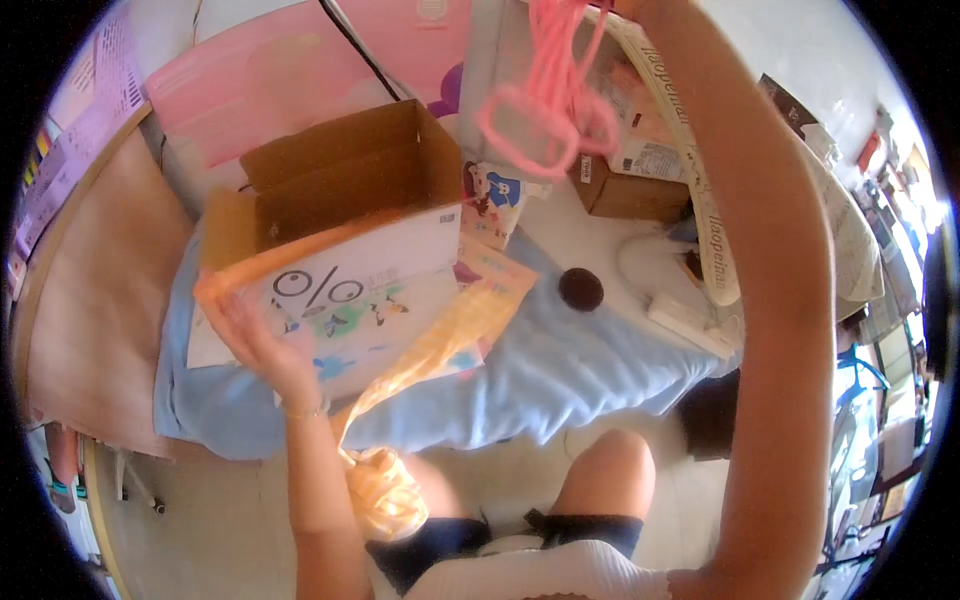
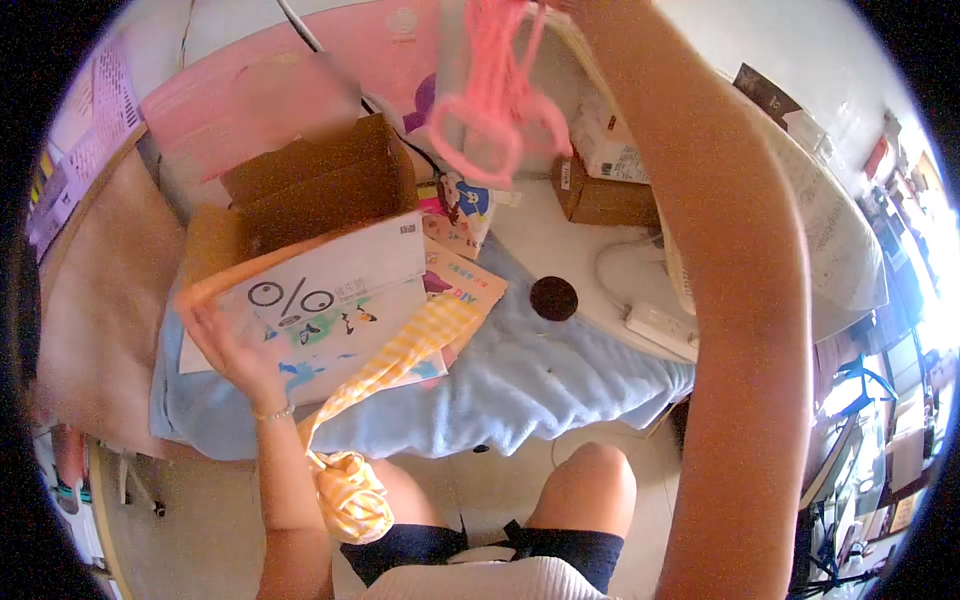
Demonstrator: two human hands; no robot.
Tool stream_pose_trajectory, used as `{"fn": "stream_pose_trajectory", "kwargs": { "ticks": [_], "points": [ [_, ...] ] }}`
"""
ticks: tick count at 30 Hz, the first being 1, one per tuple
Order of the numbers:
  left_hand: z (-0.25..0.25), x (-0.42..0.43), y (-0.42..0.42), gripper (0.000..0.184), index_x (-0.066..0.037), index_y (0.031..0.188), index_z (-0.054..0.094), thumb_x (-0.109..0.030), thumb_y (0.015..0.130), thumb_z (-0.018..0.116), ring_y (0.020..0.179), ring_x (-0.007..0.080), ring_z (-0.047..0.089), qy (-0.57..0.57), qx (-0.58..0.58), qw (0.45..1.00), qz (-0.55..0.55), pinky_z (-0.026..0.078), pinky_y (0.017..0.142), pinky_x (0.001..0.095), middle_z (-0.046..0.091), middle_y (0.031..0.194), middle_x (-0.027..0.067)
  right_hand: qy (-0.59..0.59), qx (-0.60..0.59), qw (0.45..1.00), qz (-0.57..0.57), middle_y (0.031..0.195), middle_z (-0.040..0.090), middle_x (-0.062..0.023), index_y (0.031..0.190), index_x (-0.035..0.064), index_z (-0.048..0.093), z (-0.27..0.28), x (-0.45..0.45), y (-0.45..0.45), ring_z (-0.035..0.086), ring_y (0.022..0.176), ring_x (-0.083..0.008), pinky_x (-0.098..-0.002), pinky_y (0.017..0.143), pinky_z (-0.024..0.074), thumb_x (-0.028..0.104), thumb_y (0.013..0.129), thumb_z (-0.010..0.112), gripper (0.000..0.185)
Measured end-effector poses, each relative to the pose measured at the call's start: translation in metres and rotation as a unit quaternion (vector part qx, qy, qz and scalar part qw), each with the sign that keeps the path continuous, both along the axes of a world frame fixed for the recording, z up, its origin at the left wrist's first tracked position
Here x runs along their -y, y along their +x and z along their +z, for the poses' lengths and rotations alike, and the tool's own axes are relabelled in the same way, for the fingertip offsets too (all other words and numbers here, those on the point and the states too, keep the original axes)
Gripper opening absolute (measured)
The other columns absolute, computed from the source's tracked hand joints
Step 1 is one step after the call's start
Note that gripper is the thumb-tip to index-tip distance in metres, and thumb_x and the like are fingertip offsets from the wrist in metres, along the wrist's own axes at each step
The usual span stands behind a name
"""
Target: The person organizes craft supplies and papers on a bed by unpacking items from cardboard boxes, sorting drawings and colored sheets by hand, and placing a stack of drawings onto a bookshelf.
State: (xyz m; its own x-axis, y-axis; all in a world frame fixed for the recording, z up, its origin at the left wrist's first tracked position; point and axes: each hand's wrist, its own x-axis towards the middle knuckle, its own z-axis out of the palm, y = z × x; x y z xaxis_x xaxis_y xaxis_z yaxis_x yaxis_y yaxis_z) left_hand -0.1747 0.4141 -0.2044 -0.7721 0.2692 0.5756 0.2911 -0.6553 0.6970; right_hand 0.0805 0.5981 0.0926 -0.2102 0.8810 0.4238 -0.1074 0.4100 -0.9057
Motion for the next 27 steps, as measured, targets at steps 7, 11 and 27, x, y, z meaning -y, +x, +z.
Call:
{"fn": "stream_pose_trajectory", "kwargs": {
  "ticks": [7,11,27],
  "points": [
    [-0.002,0.004,-0.01,0.049,0.0,0.131,0.027,-0.014,0.088,0.047,0.12,0.0226,0.037,-0.002,0.006,0.997,-0.072,0.029,0.099,0.0344,0.037,0.131,0.0151,0.424,0.303,0.779,-0.349,0.07,0.055,-0.0196,0.078,0.0008,0.053,-0.073,-0.06,-0.004,0.055,0.067,-0.0379,-0.0456,0.063,0.0439,0.015,0.076,0.048,0.015],
    [0.0,0.004,-0.017,0.042,0.0,0.126,0.035,-0.011,0.087,0.048,0.113,0.0204,0.043,-0.004,0.023,0.996,-0.084,0.033,0.096,0.0333,0.047,0.121,0.0131,0.412,0.5,0.673,-0.357,0.093,0.06,-0.0158,0.096,0.0097,0.058,-0.113,-0.074,-0.003,0.058,0.085,-0.0338,-0.0411,0.07,0.0466,0.004,0.076,0.047,0.024],
    [-0.029,0.077,-0.012,0.017,-0.003,0.085,0.05,-0.017,0.078,0.058,0.087,0.0261,0.056,-0.099,-0.24,0.964,-0.053,0.042,0.082,0.0355,0.058,0.09,0.0161,0.13,0.361,0.855,-0.348,0.103,0.057,-0.0132,0.105,0.0032,0.057,-0.18,-0.145,0.063,0.057,0.087,-0.0196,-0.0289,0.075,0.0453,0.007,0.07,0.059,0.035]
  ]
}}
